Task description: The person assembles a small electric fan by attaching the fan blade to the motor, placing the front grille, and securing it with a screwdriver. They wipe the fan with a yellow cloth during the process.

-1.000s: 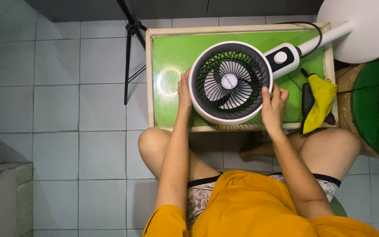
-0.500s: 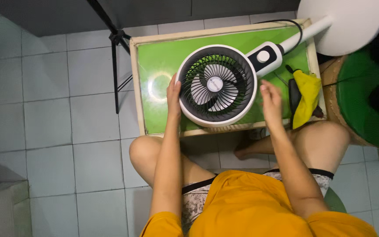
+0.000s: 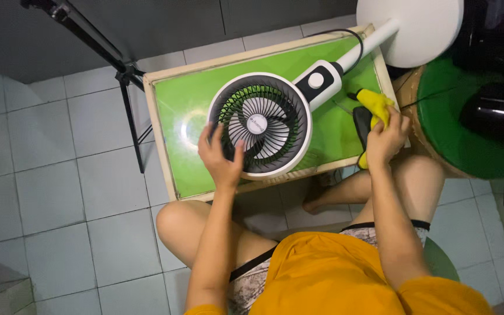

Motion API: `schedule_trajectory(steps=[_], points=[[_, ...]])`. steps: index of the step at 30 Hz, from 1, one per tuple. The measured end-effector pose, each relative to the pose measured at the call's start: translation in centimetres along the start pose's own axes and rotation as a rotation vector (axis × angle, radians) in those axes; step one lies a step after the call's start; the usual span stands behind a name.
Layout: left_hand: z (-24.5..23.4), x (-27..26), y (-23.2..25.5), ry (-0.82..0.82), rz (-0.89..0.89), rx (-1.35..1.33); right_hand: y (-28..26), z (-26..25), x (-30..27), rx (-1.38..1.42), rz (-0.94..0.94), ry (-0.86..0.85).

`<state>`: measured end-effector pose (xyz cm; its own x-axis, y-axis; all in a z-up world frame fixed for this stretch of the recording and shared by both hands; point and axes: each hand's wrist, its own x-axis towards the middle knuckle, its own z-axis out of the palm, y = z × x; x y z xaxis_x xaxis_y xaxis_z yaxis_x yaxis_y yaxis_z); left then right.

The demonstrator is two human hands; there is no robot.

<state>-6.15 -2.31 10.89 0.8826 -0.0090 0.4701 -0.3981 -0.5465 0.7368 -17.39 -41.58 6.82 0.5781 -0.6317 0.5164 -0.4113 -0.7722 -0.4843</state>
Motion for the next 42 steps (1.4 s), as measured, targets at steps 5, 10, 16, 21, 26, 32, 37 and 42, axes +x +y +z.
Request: schedule_trajectory(steps=[5,10,16,21,26,32,37,42], points=[[1.8,0.9,-5.4,0.052,-0.460,-0.424,-10.1,-3.5,0.4,0.532,0.033,-0.139],[3.8,0.5,-7.8,-0.076,-0.873,-1.142,-20.8,-2.2,-0.7,0.378,-0.527,-0.373],[3.8,0.5,-7.7,-0.055,-0.908,-1.167,-24.8,-0.1,-1.8,0.215,-0.817,-0.458],[3.8,0.7,-7.4,-0.042,-0.865,-1.117,-24.3,-0.5,-1.5,0.229,-0.785,-0.578],[3.7,1.0,-7.0,-0.021,-0.862,-1.135,-25.4,0.2,-2.0,0.083,-0.760,-0.503],[3.4,1.2,-6.6,-0.032,-0.868,-1.111,-21.4,0.0,-2.2,0.181,-0.752,-0.616],[3.2,1.5,-6.5,-0.038,-0.880,-1.119,-14.0,-0.7,-0.5,0.406,-0.205,-0.251],[3.3,1.5,-6.4,-0.034,-0.856,-1.142,-13.0,-2.1,1.7,0.452,0.031,0.004]])
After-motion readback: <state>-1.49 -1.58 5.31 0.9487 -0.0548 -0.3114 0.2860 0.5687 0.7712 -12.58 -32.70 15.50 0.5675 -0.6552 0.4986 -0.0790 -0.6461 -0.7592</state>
